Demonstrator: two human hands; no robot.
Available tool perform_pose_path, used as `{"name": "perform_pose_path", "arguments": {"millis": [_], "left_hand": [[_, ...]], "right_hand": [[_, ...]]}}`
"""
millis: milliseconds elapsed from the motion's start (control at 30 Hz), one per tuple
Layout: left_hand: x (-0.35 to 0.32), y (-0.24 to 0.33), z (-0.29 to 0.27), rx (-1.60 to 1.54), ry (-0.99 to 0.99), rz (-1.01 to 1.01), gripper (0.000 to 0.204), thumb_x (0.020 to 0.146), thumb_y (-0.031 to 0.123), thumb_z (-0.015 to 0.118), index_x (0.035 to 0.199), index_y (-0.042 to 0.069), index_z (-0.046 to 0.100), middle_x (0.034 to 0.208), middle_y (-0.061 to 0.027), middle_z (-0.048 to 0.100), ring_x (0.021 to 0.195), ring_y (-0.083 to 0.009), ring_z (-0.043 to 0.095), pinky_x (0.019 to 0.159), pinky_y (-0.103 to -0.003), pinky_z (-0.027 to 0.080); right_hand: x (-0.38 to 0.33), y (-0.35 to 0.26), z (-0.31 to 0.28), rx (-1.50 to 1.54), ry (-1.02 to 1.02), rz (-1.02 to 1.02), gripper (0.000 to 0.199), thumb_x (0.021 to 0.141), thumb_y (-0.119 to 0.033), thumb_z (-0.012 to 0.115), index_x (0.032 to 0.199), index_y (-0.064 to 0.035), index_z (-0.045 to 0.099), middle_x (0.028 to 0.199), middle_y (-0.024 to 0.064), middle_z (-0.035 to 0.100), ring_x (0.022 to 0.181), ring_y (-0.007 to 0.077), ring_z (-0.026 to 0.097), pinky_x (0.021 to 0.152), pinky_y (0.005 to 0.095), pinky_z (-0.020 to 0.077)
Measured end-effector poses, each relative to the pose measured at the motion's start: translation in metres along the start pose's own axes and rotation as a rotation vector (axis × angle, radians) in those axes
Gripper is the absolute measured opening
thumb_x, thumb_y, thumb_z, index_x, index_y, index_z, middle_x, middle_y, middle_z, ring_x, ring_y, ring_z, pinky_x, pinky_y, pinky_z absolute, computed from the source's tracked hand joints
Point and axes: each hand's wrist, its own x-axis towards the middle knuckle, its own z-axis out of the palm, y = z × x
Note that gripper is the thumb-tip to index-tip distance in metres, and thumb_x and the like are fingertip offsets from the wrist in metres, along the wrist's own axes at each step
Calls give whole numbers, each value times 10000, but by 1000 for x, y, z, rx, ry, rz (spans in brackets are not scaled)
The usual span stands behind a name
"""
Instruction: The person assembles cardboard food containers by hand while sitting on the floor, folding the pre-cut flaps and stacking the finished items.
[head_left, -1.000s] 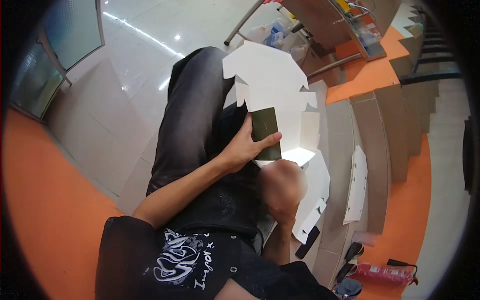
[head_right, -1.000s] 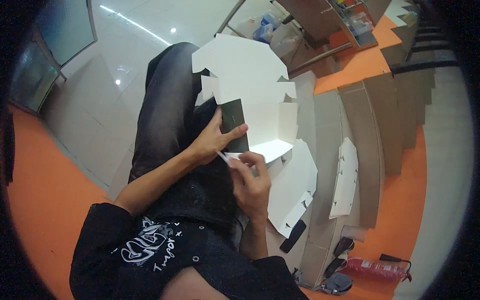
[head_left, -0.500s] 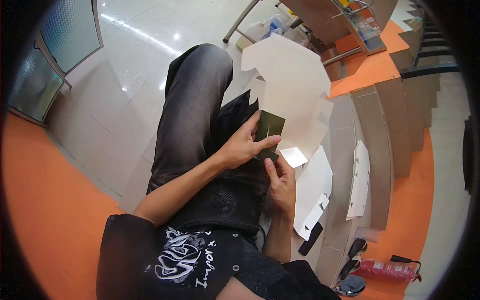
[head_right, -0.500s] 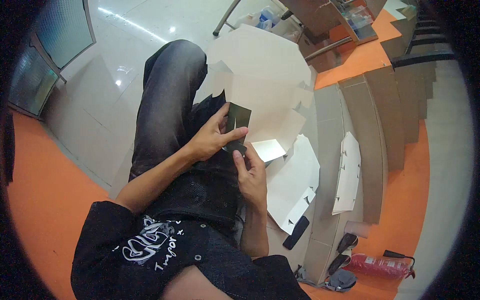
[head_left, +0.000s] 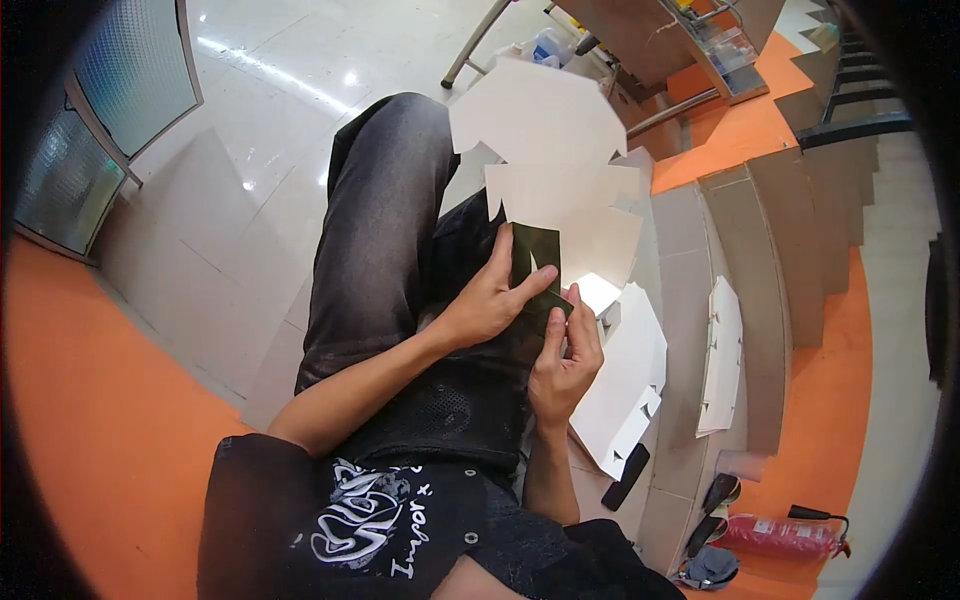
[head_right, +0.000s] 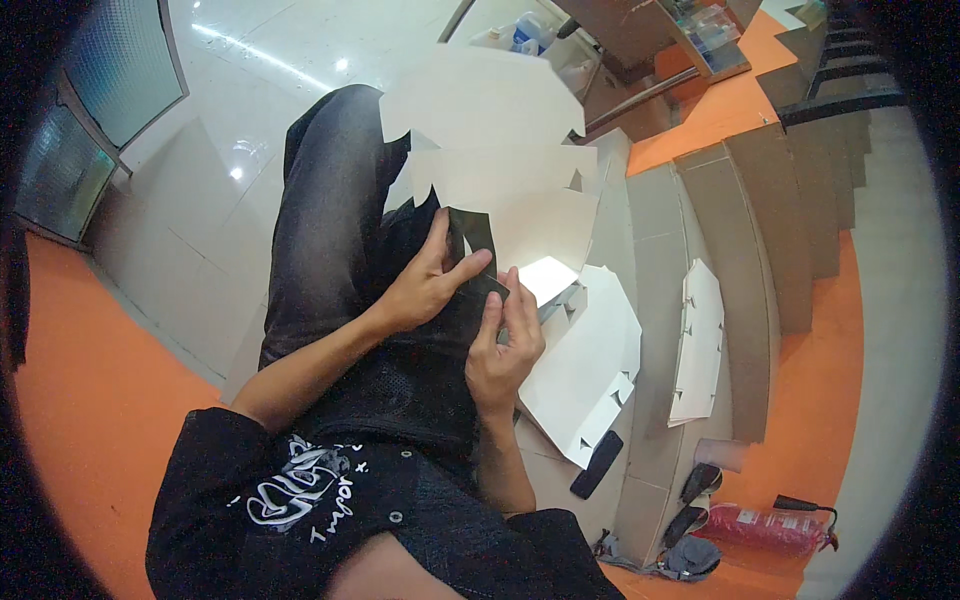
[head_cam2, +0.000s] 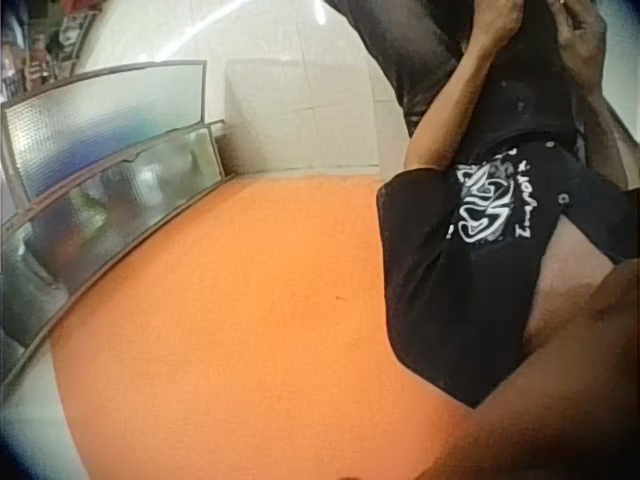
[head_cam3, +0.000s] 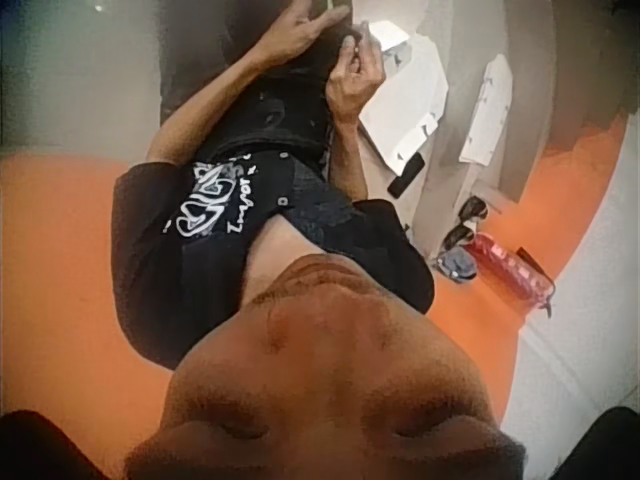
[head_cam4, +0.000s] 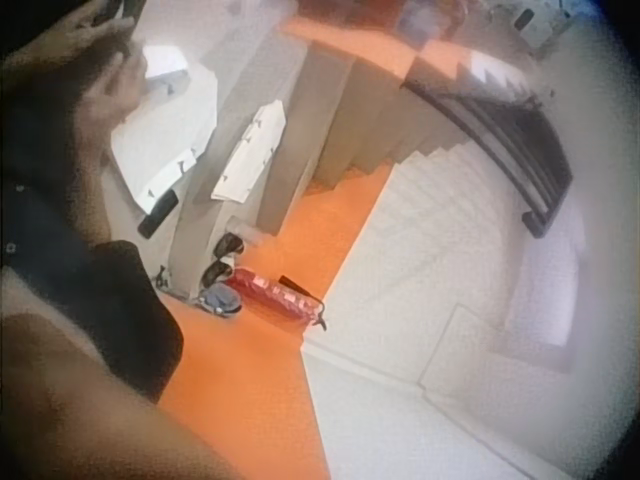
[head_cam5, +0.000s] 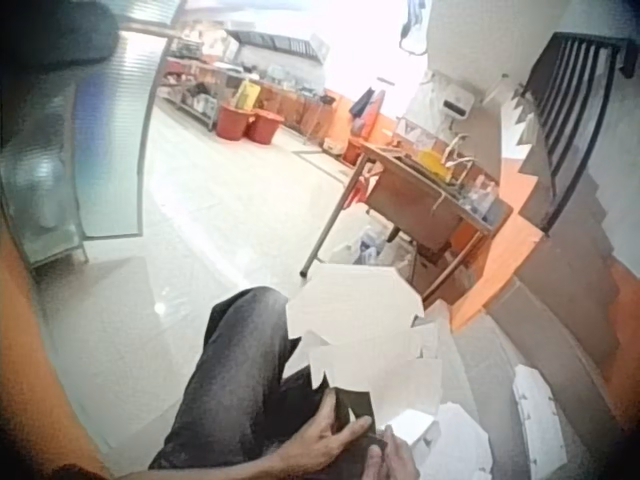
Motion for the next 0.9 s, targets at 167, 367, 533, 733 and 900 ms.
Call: {"name": "perform_pose_path", "arguments": {"millis": [167,367,533,733,900], "left_hand": [[-4,4,-2,289,-108,-14,834,952,229,612,1503,-17,36,1484,-204,276,1391,-230,270,1127,-346,268],[-1,17,-9,259,-25,-77,983,837,325,751,1467,-54,97,1410,-223,367,1331,-261,367,1102,-349,307],[3,23,-9,402,34,-158,853,853,265,725,1463,-26,205,1371,-224,437,1273,-280,448,1076,-370,344],[-1,39,-22,581,-22,-319,844,916,405,624,1481,-67,209,1446,-266,393,1339,-309,411,1105,-360,306],[-2,29,-28,719,47,-211,785,934,442,582,1439,-91,306,1392,-282,461,1307,-318,461,1083,-344,334]], "right_hand": [[2,8,6,-85,-36,-97,381,953,-31,510,1314,91,504,1183,222,579,1084,328,593,903,377,472],[14,4,-1,348,-293,-136,518,875,-16,506,1382,63,440,1434,195,358,1360,325,342,1104,432,299],[47,31,-71,119,256,-45,423,916,-71,528,1321,48,496,1281,179,533,1221,256,504,961,370,451],[98,118,-69,129,-63,454,454,923,-247,640,1250,55,551,1137,178,617,1015,252,618,836,365,514],[92,152,-54,-238,-2,291,456,890,-304,666,1183,39,604,1107,211,641,923,304,652,820,383,514]]}}
